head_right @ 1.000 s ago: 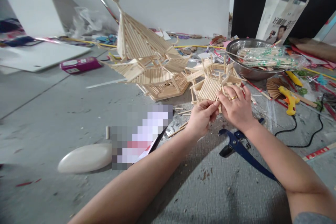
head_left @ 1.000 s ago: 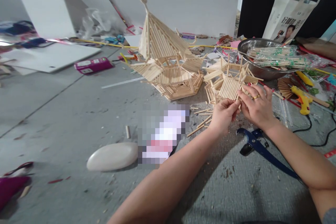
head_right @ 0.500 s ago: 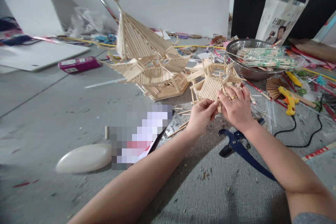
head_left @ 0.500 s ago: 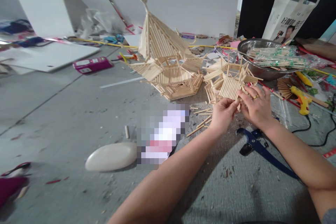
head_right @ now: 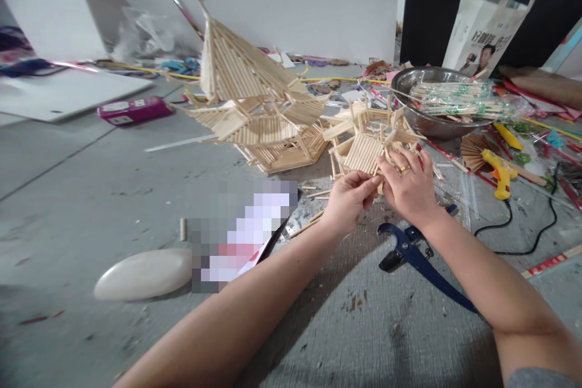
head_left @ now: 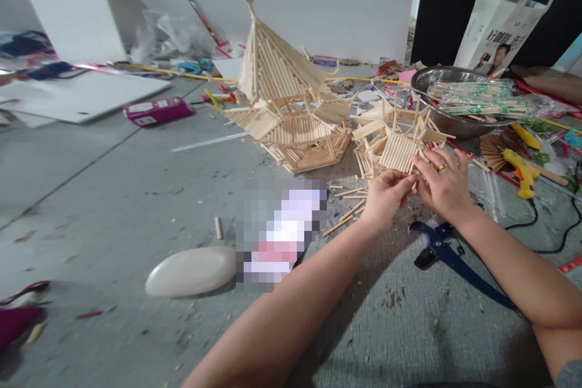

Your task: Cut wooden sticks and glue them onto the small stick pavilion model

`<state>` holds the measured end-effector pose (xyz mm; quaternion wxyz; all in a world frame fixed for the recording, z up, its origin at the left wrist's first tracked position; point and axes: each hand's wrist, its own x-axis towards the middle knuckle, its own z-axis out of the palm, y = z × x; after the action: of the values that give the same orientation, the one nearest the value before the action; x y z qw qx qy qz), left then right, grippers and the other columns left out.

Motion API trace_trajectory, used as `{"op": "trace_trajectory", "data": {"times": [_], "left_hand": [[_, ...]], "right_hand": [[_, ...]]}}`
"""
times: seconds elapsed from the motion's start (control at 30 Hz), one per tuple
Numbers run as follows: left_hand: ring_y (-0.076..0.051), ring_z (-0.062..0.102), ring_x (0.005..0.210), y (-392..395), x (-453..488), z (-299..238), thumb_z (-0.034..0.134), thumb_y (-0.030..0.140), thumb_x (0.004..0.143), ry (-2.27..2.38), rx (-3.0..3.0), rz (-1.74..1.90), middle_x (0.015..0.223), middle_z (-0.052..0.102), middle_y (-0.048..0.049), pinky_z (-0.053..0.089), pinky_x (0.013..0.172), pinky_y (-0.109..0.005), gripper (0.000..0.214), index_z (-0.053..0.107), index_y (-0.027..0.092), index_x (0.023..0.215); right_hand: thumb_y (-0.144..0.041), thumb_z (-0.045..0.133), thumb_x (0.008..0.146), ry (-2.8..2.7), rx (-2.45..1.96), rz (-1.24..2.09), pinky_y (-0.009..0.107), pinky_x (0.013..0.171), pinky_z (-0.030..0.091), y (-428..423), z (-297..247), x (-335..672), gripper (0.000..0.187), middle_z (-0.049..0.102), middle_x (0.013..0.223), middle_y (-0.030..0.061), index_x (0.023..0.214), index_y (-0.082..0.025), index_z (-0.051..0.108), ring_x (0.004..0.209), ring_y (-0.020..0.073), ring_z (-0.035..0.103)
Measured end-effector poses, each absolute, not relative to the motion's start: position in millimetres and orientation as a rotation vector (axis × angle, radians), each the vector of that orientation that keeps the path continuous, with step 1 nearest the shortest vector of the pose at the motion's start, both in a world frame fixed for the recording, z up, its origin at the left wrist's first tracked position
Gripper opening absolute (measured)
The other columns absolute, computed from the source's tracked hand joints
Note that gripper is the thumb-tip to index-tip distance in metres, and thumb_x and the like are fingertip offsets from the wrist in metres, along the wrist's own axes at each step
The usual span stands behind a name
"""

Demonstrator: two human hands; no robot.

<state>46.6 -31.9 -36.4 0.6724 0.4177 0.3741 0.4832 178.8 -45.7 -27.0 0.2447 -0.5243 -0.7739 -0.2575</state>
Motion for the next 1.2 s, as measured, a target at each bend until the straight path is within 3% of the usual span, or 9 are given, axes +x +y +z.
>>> {"op": "trace_trajectory", "data": {"times": [0.63,0.87,0.93,1.0,1.07,1.2], "left_hand": [[-0.002,0.034,0.032,-29,47,-32,0.065,0.038,0.065,0.801,0.884,1.067,0.044,0.047,0.0057,0.020,0.033,-0.017,0.032,0.046,0.015,0.054],[-0.002,0.035,0.033,-37,44,-37,0.065,0.037,0.066,0.783,0.968,0.944,0.044,0.048,0.0062,0.022,0.034,-0.016,0.026,0.052,0.014,0.063],[-0.002,0.035,0.033,-41,43,-39,0.063,0.037,0.068,0.767,1.028,0.933,0.045,0.049,0.0060,0.023,0.035,-0.016,0.027,0.051,0.014,0.063],[-0.002,0.035,0.034,-44,44,-39,0.061,0.038,0.070,0.766,1.093,0.943,0.046,0.049,0.0060,0.024,0.036,-0.017,0.027,0.050,0.015,0.063],[-0.002,0.034,0.034,-46,45,-37,0.059,0.036,0.072,0.791,1.179,0.971,0.046,0.048,0.0063,0.024,0.036,-0.017,0.025,0.049,0.015,0.063],[-0.003,0.037,0.038,-53,49,-32,0.056,0.029,0.075,0.802,1.363,1.015,0.047,0.047,0.0066,0.028,0.039,-0.017,0.016,0.052,0.015,0.068]], "right_hand": [[-0.025,0.042,0.083,-2.120,-1.459,-0.664,0.044,0.097,0.019,-48,-27,177,0.033,0.060,0.111,0.0092,0.113,-0.019,0.054,0.108,0.0224,0.046],[-0.029,0.048,0.076,-2.203,-1.424,-0.528,0.048,0.100,0.017,-51,-1,187,0.055,0.053,0.121,0.0119,0.128,-0.015,0.036,0.111,0.0253,0.045],[-0.032,0.048,0.077,-2.193,-1.393,-0.468,0.044,0.096,0.026,-58,17,196,0.043,0.057,0.113,0.0117,0.117,-0.015,0.046,0.106,0.0244,0.049],[-0.033,0.045,0.080,-2.238,-1.429,-0.370,0.036,0.082,0.038,-71,31,205,0.023,0.063,0.090,0.0090,0.090,-0.016,0.057,0.089,0.0210,0.055],[-0.038,0.042,0.083,-2.356,-1.598,-0.220,0.031,0.067,0.040,-91,36,211,0.027,0.061,0.069,0.0045,0.071,-0.019,0.055,0.071,0.0178,0.057],[-0.048,0.050,0.077,-2.668,-1.964,-0.062,0.030,0.055,0.039,-133,14,210,0.031,0.065,0.069,0.0070,0.073,-0.018,0.057,0.065,0.0218,0.060]]}}
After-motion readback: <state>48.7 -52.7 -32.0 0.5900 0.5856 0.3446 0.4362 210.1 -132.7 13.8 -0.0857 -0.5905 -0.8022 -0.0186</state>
